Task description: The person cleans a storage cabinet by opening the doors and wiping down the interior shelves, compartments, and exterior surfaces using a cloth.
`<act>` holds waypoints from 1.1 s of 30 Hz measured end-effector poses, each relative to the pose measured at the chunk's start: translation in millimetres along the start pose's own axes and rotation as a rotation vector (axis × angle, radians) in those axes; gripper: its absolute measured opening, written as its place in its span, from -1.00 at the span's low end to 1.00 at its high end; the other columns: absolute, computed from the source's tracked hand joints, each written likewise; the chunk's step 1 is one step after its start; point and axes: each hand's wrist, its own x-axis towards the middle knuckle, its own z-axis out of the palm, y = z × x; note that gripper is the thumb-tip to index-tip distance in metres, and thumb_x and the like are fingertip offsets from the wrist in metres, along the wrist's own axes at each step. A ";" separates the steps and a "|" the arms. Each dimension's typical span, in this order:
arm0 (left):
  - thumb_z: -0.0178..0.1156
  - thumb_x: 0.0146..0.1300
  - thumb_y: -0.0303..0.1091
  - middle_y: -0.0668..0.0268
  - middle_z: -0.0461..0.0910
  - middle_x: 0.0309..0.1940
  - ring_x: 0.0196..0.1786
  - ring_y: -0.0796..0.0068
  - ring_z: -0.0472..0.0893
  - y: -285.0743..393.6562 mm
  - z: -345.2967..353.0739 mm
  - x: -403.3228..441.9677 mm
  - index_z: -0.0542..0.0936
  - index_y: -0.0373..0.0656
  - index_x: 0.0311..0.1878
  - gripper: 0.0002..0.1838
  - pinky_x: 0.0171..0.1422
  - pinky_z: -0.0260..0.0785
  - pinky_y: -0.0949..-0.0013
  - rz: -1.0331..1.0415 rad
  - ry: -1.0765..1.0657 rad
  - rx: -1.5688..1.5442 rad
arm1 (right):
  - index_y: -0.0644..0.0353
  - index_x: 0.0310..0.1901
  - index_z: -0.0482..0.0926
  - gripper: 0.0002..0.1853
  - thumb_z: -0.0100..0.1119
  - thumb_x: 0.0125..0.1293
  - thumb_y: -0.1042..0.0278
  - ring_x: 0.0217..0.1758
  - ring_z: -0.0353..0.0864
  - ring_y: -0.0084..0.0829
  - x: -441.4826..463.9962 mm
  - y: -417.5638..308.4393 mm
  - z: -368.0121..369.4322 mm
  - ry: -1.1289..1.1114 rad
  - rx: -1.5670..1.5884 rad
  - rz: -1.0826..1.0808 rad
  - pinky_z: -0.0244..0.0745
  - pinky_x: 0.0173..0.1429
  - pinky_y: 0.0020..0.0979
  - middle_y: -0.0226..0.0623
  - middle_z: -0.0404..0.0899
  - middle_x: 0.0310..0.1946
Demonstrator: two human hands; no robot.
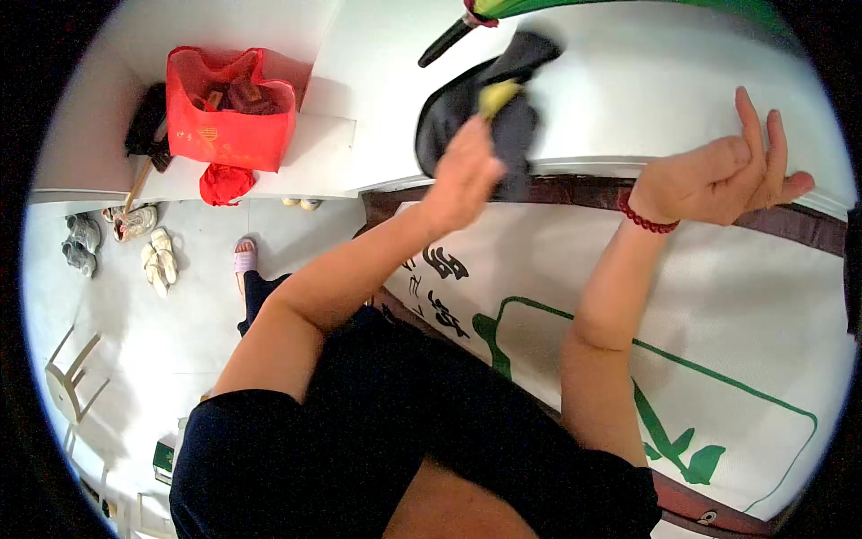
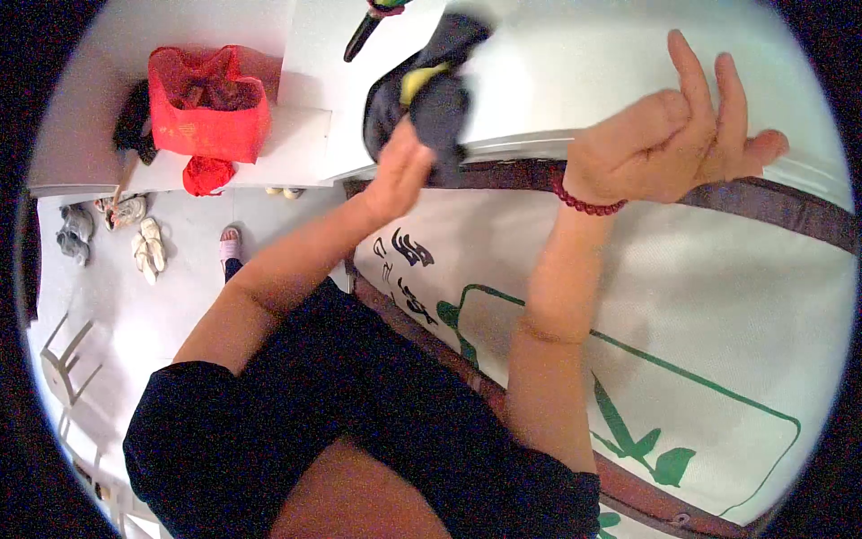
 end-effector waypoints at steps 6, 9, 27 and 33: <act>-0.11 0.51 -0.24 -0.02 0.40 0.29 0.36 0.20 0.36 -42.2 -47.3 -63.9 0.34 -0.43 0.30 -0.52 0.48 0.09 0.34 -0.949 0.230 -0.118 | 0.23 -0.26 0.70 -0.61 -0.22 0.45 0.38 0.31 0.29 -0.31 -0.8 1.5 -0.4 -0.005 0.031 0.004 -0.27 0.56 -0.09 -0.18 0.62 -0.11; -0.03 0.46 -0.31 -0.01 0.45 0.18 0.25 0.12 0.41 0.2 -19.7 -38.1 0.39 -0.40 0.25 -0.58 0.50 0.06 0.22 -0.613 0.164 -0.092 | 0.25 -0.26 0.70 -0.61 -0.22 0.45 0.38 0.27 0.34 -0.32 1.8 -3.5 1.3 0.003 0.019 0.021 -0.28 0.56 -0.08 -0.21 0.64 -0.16; 0.00 0.33 -0.27 -0.15 0.38 0.03 0.19 -0.23 0.33 69.5 13.3 37.1 0.44 -0.32 -0.12 -0.73 0.48 -0.04 -0.09 0.134 0.063 0.036 | 0.31 -0.11 0.66 -0.66 -0.19 0.37 0.47 0.42 0.30 -0.28 11.1 -53.1 -11.0 -0.121 -0.019 0.174 -0.43 0.60 -0.06 -0.27 0.64 0.03; -0.07 0.42 -0.28 -0.13 0.41 0.21 0.33 -0.13 0.32 12.4 6.8 44.3 0.48 -0.34 0.09 -0.65 0.46 0.06 0.04 -0.070 0.026 0.167 | 0.26 -0.04 0.65 -0.52 -0.35 0.43 0.26 0.29 0.46 -0.23 -5.4 -63.7 1.8 -0.020 0.197 0.106 -0.47 0.61 -0.19 -0.18 0.64 0.03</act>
